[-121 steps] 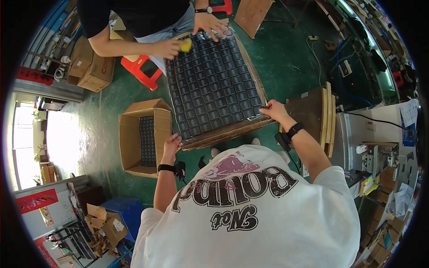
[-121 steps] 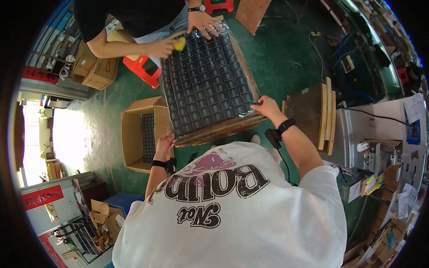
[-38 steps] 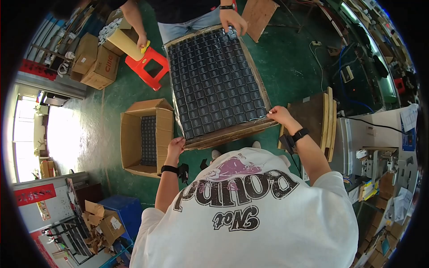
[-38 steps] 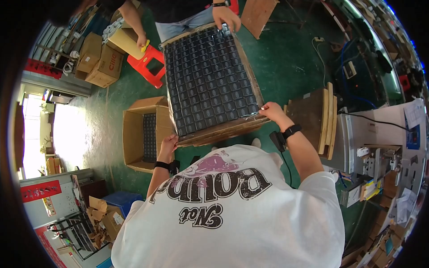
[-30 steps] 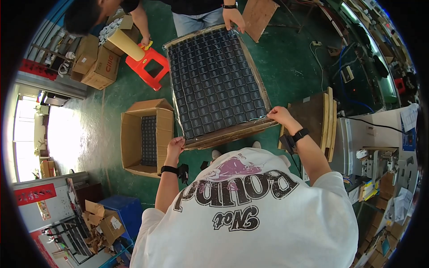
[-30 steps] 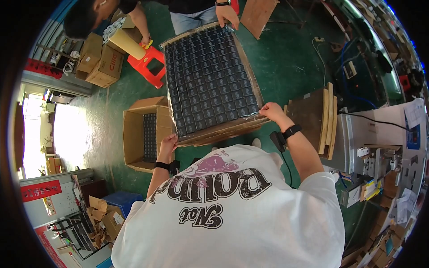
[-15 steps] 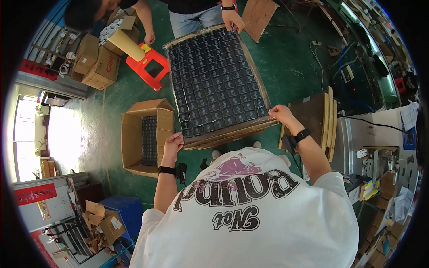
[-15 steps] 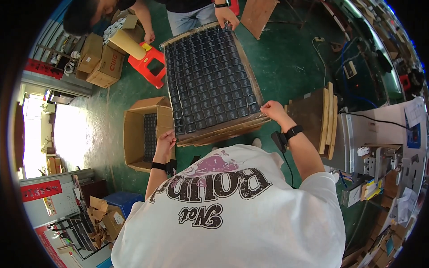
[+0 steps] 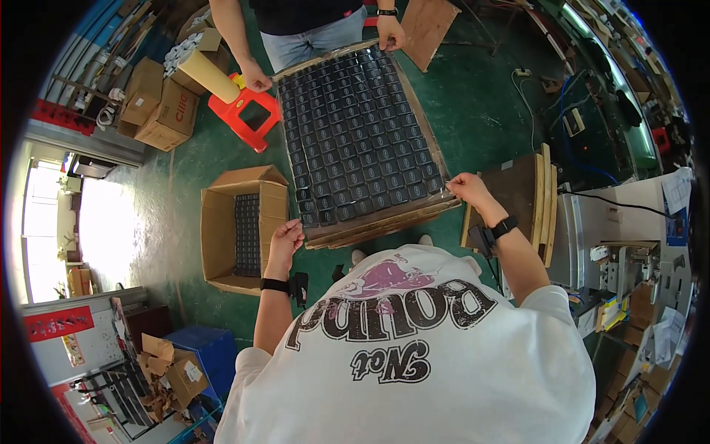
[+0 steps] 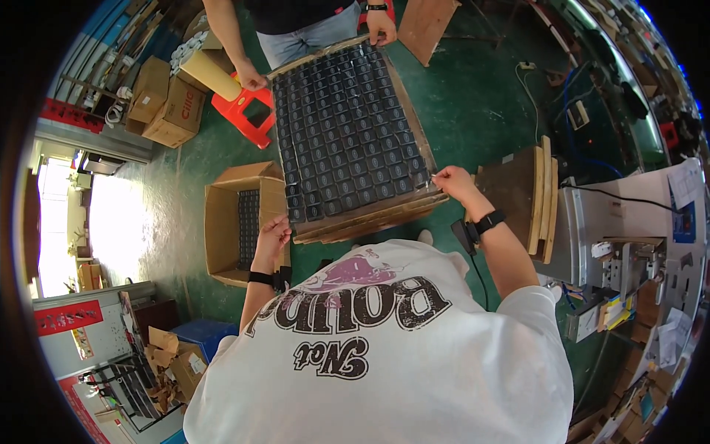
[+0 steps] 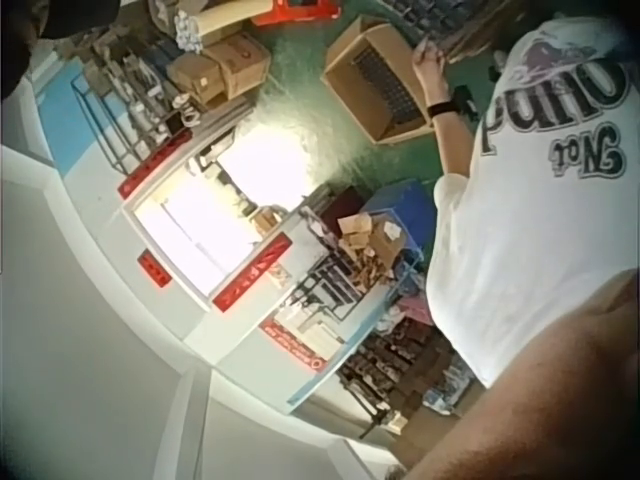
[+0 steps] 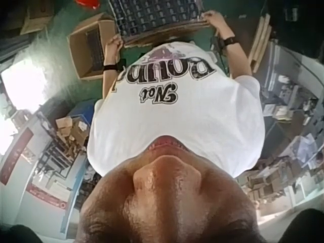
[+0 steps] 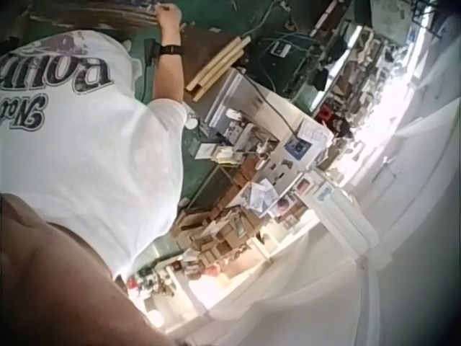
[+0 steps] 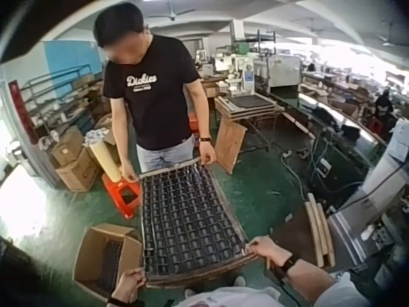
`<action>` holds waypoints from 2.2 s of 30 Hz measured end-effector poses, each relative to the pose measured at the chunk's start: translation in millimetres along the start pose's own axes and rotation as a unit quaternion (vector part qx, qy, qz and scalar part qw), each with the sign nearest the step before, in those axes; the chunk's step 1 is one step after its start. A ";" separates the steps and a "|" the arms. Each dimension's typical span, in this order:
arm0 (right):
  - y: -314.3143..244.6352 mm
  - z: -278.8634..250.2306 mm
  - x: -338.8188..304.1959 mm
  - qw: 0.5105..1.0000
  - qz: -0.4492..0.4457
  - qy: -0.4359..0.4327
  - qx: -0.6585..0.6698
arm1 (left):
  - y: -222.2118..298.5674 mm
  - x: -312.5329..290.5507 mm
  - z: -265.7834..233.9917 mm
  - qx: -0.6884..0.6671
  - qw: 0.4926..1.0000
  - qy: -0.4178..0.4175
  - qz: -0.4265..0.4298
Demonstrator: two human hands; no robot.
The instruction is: The person removes a wooden board from a stack, pulls plastic film over a tray of small black components, and presses the film down. After another person wipes the film with a sponge, the person lifts the film-covered tray and places it into a cardboard box.
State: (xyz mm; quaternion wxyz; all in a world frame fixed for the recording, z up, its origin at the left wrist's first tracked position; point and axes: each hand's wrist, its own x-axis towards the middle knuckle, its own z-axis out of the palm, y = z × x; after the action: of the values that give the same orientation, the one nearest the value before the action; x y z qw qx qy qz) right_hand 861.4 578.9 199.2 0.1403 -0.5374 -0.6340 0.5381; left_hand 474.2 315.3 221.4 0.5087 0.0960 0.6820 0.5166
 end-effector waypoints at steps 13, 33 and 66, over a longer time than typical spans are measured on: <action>-26.4 5.9 -17.3 0.999 0.027 0.033 0.022 | 13.3 -3.7 -0.8 0.006 0.999 -0.040 0.016; -85.3 13.5 -45.6 0.994 -0.034 0.101 0.005 | 43.2 -24.7 2.8 0.011 0.993 -0.066 0.093; -268.3 434.1 -155.0 0.986 -0.133 -0.044 0.086 | 110.7 -55.4 -454.5 0.065 0.993 -0.021 0.096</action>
State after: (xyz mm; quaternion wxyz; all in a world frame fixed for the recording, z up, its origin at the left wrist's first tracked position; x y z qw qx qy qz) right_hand 450.2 261.1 319.1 0.2284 -0.4096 -0.6569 0.5904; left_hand 95.7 52.6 319.8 0.4638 0.2045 0.6908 0.5156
